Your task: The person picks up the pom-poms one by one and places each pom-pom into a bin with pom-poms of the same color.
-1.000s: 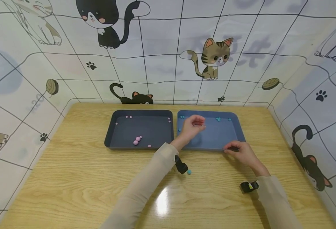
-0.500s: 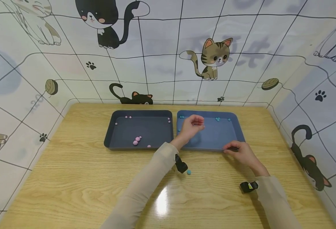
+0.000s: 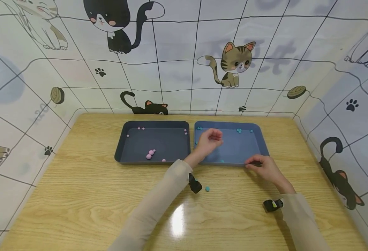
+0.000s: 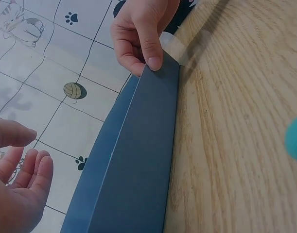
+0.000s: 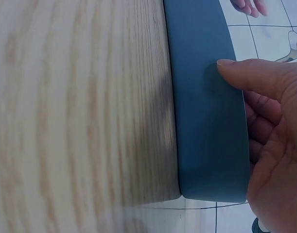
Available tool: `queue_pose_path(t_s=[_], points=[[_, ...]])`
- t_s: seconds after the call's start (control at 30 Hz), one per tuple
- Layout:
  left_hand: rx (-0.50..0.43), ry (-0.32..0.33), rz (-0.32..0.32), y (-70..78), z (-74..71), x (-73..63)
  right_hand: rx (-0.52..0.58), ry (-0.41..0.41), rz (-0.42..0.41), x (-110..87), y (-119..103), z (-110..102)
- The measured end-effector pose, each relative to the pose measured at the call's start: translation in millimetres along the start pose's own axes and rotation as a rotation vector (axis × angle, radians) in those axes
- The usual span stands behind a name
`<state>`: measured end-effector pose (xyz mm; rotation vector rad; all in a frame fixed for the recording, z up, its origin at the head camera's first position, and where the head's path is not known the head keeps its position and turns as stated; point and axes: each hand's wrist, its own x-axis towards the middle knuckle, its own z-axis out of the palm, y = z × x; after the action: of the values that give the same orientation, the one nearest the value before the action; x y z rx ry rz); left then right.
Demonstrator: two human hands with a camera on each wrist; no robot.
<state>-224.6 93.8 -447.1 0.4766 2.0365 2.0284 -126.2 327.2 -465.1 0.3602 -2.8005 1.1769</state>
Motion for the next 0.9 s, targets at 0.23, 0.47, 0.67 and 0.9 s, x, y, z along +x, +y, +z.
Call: queue_pose_path(t_s=[0.23, 0.47, 0.67, 0.9], points=[[0.018, -0.036, 0.063, 3.7, -4.4, -15.9, -0.01, -0.001, 0.013, 0.6, 2, 0], [0.028, -0.082, 0.091, 5.2, -4.6, -26.6, -0.022, -0.008, 0.022, 0.2, 2, 0], [0.029, -0.097, 0.109, 6.2, -8.6, -35.1, -0.008, -0.016, 0.015, 0.4, 1, 0], [0.042, -0.13, 0.07, 26.7, -15.7, -58.5, -0.011, -0.011, 0.01, 0.2, 2, 1]])
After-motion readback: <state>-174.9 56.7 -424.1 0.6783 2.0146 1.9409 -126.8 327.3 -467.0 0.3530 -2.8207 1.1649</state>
